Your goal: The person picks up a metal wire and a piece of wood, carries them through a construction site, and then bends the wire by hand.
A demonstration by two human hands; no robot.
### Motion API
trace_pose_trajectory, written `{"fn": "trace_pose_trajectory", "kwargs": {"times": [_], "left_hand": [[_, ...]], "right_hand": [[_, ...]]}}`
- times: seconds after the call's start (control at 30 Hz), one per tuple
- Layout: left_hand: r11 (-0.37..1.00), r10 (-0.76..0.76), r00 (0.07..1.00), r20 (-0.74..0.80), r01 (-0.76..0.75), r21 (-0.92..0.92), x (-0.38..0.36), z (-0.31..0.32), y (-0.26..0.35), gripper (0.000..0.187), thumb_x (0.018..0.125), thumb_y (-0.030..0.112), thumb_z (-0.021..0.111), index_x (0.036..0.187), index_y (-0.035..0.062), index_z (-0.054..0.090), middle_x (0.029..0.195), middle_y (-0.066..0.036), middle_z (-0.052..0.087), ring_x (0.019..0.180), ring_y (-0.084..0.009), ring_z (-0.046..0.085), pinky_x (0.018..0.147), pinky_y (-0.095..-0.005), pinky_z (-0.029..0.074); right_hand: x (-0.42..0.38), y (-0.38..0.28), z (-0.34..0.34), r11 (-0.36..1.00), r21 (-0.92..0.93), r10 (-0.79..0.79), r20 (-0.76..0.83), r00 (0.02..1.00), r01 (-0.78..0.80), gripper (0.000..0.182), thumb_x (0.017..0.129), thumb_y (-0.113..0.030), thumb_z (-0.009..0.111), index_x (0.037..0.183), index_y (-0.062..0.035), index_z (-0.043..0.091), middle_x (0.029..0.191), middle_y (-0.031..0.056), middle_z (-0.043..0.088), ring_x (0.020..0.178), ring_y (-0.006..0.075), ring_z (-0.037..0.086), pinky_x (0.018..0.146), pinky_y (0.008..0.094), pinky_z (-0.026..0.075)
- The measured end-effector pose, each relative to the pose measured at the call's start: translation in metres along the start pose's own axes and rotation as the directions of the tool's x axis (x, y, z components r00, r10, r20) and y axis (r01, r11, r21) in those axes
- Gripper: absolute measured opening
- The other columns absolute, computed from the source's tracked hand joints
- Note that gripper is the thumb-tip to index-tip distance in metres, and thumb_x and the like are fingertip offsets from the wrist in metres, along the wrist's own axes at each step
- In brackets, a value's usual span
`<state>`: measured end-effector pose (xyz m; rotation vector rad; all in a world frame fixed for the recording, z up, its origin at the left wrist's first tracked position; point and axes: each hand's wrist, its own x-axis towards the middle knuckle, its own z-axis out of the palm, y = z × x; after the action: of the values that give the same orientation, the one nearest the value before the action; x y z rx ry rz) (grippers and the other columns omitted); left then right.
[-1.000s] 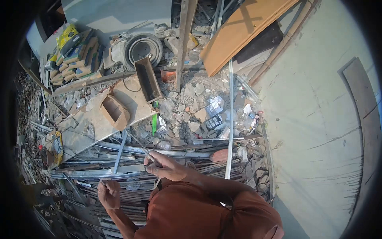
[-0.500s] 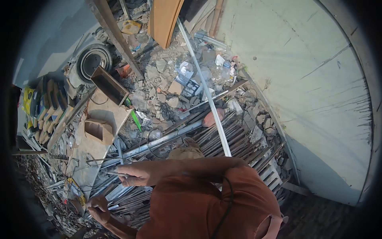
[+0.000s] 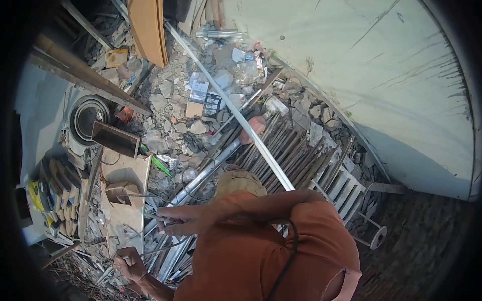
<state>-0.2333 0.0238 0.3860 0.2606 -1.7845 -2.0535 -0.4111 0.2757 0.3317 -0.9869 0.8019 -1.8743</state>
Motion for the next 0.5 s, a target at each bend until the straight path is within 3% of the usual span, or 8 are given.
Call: {"fn": "trace_pose_trajectory", "kwargs": {"times": [0.03, 0.2, 0.27, 0.33, 0.4, 0.43, 0.47, 0.5], "left_hand": [[0.994, -0.022, 0.999, 0.049, 0.027, -0.102, 0.009, 0.009, 0.001, 0.037, 0.097, 0.024, 0.049, 0.066, 0.009, 0.037, 0.061, 0.002, 0.031, 0.053, -0.0087, 0.029, 0.053, -0.0254, 0.026], [0.968, -0.04, 0.97, 0.241, 0.098, -0.233, 0.038, 0.022, -0.004, 0.038, 0.098, 0.027, 0.048, 0.067, 0.0098, 0.036, 0.058, 0.003, 0.029, 0.048, -0.0085, 0.025, 0.049, -0.0258, 0.024], [0.977, -0.07, 0.919, 0.388, 0.141, -0.157, 0.046, 0.028, -0.006, 0.038, 0.098, 0.027, 0.047, 0.067, 0.0093, 0.036, 0.056, 0.001, 0.031, 0.046, -0.0095, 0.023, 0.046, -0.0267, 0.022], [0.984, -0.082, 0.917, 0.391, 0.136, -0.112, 0.049, 0.033, -0.01, 0.038, 0.098, 0.029, 0.047, 0.068, 0.0089, 0.037, 0.058, -0.001, 0.034, 0.048, -0.0097, 0.025, 0.045, -0.0265, 0.022], [0.935, 0.072, 0.993, 0.096, -0.101, 0.34, 0.048, 0.046, -0.023, 0.047, 0.097, 0.039, 0.048, 0.065, 0.0085, 0.033, 0.046, 0.001, 0.025, 0.039, -0.0091, 0.022, 0.04, -0.0266, 0.02], [0.765, 0.236, 0.971, 0.023, -0.2, 0.613, 0.052, 0.051, -0.031, 0.052, 0.097, 0.04, 0.048, 0.06, 0.0081, 0.031, 0.045, 0.001, 0.023, 0.039, -0.0084, 0.021, 0.04, -0.0261, 0.019], [0.768, 0.223, 0.974, 0.03, -0.195, 0.61, 0.057, 0.054, -0.031, 0.052, 0.097, 0.04, 0.048, 0.06, 0.0081, 0.031, 0.045, 0.001, 0.023, 0.039, -0.0084, 0.021, 0.04, -0.0261, 0.019], [0.912, 0.034, 0.989, 0.145, -0.09, 0.4, 0.065, 0.055, -0.025, 0.054, 0.096, 0.04, 0.048, 0.058, 0.0084, 0.028, 0.045, 0.002, 0.022, 0.038, -0.0081, 0.022, 0.04, -0.026, 0.019]], "right_hand": [[-0.003, 0.0, -0.003, 0.994, -0.082, -0.07, -0.047, 0.996, 0.066, 0.032, 0.097, -0.033, 0.051, 0.107, -0.0038, 0.045, 0.083, -0.0005, 0.044, 0.071, 0.0066, 0.041, 0.06, 0.0269, 0.037], [-0.007, -0.018, -0.015, 0.979, -0.19, -0.094, -0.088, 0.992, 0.075, 0.03, 0.098, -0.033, 0.049, 0.105, -0.0039, 0.044, 0.079, 0.0033, 0.045, 0.07, 0.0102, 0.043, 0.059, 0.0302, 0.038], [-0.007, -0.025, -0.016, 0.968, -0.22, -0.146, -0.096, 0.985, 0.122, 0.029, 0.098, -0.032, 0.049, 0.103, -0.004, 0.044, 0.077, 0.0051, 0.045, 0.069, 0.0119, 0.043, 0.059, 0.0313, 0.038], [-0.007, -0.028, -0.016, 0.974, -0.217, -0.068, -0.018, 0.998, 0.062, 0.028, 0.098, -0.029, 0.047, 0.097, -0.0015, 0.045, 0.073, 0.0093, 0.045, 0.064, 0.018, 0.045, 0.058, 0.035, 0.038], [-0.011, -0.027, -0.014, 0.958, -0.281, -0.065, -0.012, 0.998, 0.059, 0.028, 0.098, -0.028, 0.047, 0.094, -0.0004, 0.046, 0.071, 0.0111, 0.046, 0.062, 0.0217, 0.046, 0.058, 0.0366, 0.039], [-0.013, -0.026, -0.014, 0.934, -0.353, -0.054, 0.014, 0.998, 0.056, 0.029, 0.098, -0.028, 0.046, 0.092, 0.0007, 0.046, 0.068, 0.0129, 0.047, 0.059, 0.0253, 0.047, 0.057, 0.0382, 0.039], [-0.015, -0.023, -0.011, 0.936, -0.35, -0.053, -0.001, 0.999, 0.049, 0.029, 0.098, -0.028, 0.046, 0.092, 0.0007, 0.046, 0.068, 0.0129, 0.047, 0.059, 0.0253, 0.047, 0.057, 0.0382, 0.039], [-0.014, -0.018, -0.004, 0.935, -0.334, -0.145, -0.061, 0.987, 0.117, 0.03, 0.098, -0.027, 0.046, 0.091, 0.0013, 0.047, 0.066, 0.0145, 0.049, 0.058, 0.0287, 0.048, 0.056, 0.0399, 0.039]]}}
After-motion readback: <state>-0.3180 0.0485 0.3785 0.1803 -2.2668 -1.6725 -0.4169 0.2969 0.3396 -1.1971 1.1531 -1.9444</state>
